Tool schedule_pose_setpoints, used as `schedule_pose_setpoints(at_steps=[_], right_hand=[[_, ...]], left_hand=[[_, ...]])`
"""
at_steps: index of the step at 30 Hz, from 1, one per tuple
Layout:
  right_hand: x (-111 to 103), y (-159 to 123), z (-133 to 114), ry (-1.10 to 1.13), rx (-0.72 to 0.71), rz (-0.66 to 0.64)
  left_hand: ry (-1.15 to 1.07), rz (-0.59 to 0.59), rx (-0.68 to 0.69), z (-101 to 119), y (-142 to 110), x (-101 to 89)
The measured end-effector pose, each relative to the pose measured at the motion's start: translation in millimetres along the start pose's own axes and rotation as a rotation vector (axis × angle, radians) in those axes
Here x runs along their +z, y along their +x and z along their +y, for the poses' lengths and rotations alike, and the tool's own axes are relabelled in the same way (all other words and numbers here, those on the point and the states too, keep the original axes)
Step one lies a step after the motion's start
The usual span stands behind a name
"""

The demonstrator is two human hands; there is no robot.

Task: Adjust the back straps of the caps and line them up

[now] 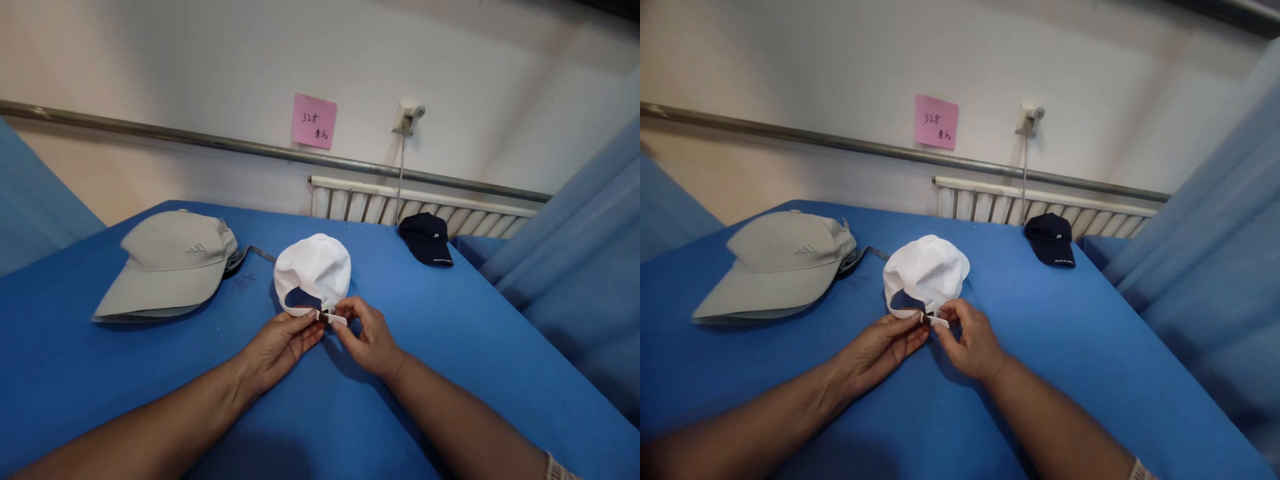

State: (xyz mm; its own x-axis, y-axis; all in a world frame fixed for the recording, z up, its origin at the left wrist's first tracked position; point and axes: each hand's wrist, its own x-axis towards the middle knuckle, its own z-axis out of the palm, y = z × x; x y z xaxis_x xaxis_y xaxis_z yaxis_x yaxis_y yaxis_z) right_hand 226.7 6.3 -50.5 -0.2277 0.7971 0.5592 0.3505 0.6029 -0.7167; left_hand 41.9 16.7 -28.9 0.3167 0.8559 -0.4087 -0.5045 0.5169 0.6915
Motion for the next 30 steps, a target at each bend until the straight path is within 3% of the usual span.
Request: schedule_pose_setpoints(at_steps=[13,22,30], right_hand=[[4,6,-2,0.034,0.002,-0.028],[8,4,6,0.165,0.138,0.026],[8,6,6,0.168,0.115,0.007]], left_hand=[[0.078,-0.047,0.044,-3,-2,0.3],[0.022,0.009,0.044,-1,-2,-1.0],[0.158,-0.046,0.099,-10,-2,3.4]])
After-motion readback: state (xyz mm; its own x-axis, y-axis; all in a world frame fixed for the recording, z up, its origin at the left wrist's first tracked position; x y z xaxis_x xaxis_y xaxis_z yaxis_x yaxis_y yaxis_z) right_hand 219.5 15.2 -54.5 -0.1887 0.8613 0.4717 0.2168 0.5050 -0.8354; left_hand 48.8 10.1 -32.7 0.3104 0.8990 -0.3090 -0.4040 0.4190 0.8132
